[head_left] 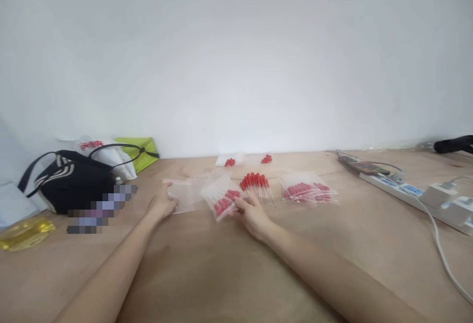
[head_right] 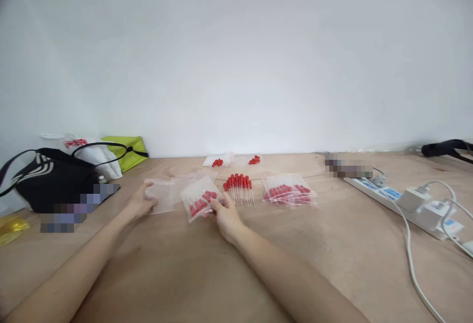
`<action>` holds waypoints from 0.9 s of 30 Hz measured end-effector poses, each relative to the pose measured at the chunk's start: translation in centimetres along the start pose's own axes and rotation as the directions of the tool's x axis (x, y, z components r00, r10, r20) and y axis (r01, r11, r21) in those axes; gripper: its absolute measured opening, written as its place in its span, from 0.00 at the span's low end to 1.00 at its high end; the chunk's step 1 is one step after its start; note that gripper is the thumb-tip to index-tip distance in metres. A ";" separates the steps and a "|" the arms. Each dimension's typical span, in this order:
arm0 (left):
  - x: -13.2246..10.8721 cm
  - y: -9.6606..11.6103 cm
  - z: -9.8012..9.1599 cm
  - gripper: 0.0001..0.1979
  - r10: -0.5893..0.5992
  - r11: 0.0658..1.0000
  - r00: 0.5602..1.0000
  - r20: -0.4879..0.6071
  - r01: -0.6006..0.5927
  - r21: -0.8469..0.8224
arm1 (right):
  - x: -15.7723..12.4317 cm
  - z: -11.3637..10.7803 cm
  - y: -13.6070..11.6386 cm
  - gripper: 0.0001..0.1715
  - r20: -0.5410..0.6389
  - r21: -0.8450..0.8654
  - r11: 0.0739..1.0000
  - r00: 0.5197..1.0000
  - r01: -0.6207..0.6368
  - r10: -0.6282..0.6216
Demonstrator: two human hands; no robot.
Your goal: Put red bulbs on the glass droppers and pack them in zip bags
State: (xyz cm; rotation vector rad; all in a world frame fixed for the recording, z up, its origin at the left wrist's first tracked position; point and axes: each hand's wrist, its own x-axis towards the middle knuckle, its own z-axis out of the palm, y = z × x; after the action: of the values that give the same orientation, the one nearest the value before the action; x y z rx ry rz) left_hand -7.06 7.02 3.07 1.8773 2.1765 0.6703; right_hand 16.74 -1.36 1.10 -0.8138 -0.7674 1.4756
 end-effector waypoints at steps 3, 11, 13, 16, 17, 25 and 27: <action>0.2 -0.4 -0.8 0.24 0.010 1.000 0.994 -0.106 -0.010 -0.002 | 2.6 3.4 1.6 0.04 -0.158 -0.024 0.999 0.986 -0.049 0.044; -2.4 2.9 0.6 0.23 0.218 0.887 0.973 -0.080 -0.231 -0.400 | -0.3 1.7 2.9 0.08 -0.110 -0.281 0.944 0.983 -0.174 0.148; -3.9 4.4 1.0 0.28 0.364 0.767 0.926 0.097 -0.239 -0.595 | -2.2 -1.1 1.6 0.04 -0.051 -0.466 0.878 0.994 -0.111 0.098; -6.3 6.2 1.6 0.27 0.608 0.694 0.722 0.331 -0.282 -0.662 | -3.7 -5.4 -1.7 0.02 -0.003 -0.760 0.622 0.957 0.186 -0.290; -6.9 6.6 1.8 0.26 0.670 0.690 0.649 0.361 -0.363 -0.627 | -3.7 -6.6 -2.9 0.03 0.008 -0.827 0.519 0.928 0.215 -0.372; -11.7 8.5 3.5 0.14 0.841 0.540 0.504 0.198 -0.811 -0.227 | 2.1 -8.4 -6.7 0.07 -0.080 -0.989 0.146 0.921 -0.026 -0.382; -12.5 8.7 4.1 0.17 0.864 0.483 0.401 0.305 -0.832 -0.275 | 3.5 -8.0 -6.0 0.05 -0.106 -0.987 0.147 0.931 -0.057 -0.350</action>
State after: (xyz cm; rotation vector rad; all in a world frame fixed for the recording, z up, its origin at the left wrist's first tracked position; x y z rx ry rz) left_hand 4.60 -3.43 1.57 2.7273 0.7629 0.3903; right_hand 26.62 2.45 1.74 -1.8687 -1.5567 0.3732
